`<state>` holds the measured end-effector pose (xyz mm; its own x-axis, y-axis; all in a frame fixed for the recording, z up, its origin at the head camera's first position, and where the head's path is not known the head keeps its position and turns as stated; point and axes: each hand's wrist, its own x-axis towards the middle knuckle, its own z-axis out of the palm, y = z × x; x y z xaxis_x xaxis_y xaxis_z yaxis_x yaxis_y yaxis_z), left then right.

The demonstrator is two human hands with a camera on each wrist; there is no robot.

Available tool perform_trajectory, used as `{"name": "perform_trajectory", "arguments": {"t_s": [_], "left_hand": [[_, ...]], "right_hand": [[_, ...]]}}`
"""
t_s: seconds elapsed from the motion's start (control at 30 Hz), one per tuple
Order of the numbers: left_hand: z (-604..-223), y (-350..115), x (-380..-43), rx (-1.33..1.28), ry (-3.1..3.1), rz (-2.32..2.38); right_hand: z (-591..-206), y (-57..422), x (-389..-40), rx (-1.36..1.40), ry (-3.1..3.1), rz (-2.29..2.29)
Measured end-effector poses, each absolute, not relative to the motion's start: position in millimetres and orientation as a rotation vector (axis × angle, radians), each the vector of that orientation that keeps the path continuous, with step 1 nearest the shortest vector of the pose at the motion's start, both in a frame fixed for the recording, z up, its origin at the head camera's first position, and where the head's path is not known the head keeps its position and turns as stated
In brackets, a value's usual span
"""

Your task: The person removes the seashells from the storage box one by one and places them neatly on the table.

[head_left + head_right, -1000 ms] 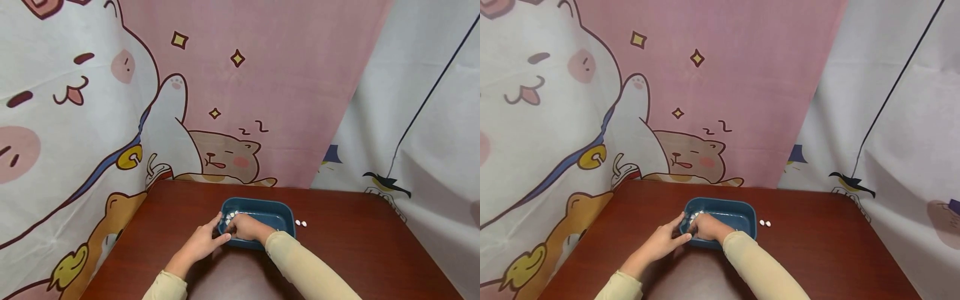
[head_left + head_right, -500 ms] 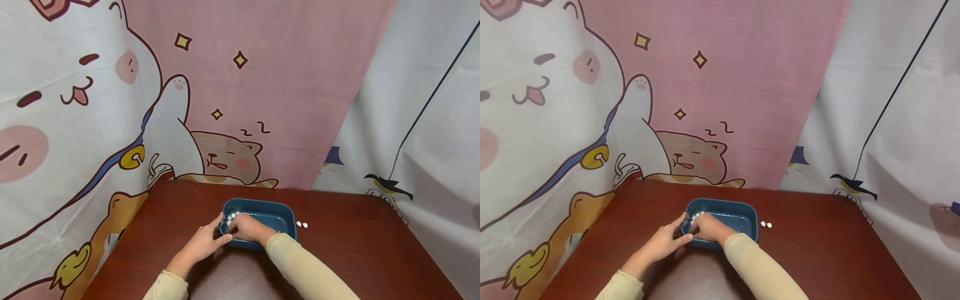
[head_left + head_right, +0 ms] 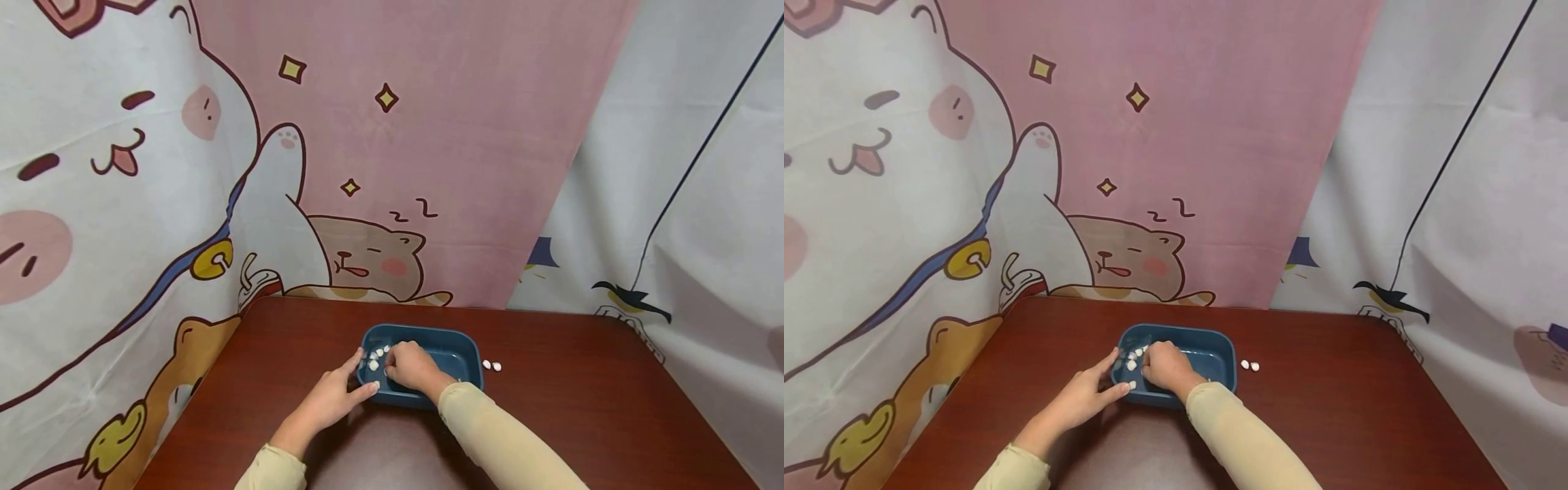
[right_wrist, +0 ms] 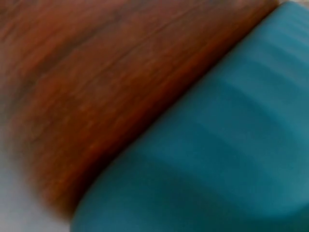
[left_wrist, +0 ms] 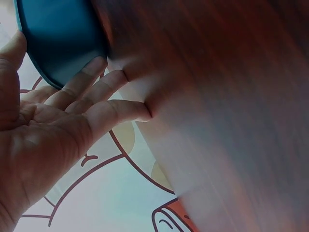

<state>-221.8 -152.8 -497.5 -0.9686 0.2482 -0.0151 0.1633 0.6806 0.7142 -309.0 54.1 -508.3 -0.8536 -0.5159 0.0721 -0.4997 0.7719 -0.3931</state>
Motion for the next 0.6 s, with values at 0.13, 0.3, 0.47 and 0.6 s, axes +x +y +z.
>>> {"name": "perform_trajectory", "arguments": {"t_s": [0.13, 0.3, 0.47, 0.6], "left_hand": [[-498, -153, -221, 0.345, 2.771, 1.173], [-498, -153, -221, 0.353, 2.766, 1.183], [-497, -152, -221, 0.342, 2.764, 1.186], [-497, -152, -220, 0.326, 2.765, 1.178]], "right_hand": [[-508, 57, -308, -0.906, 2.900, -0.678], [-507, 64, -310, -1.093, 2.819, -0.653], [-506, 72, -312, -1.147, 2.749, -0.598], [-506, 77, -313, -1.145, 2.728, -0.589]]}}
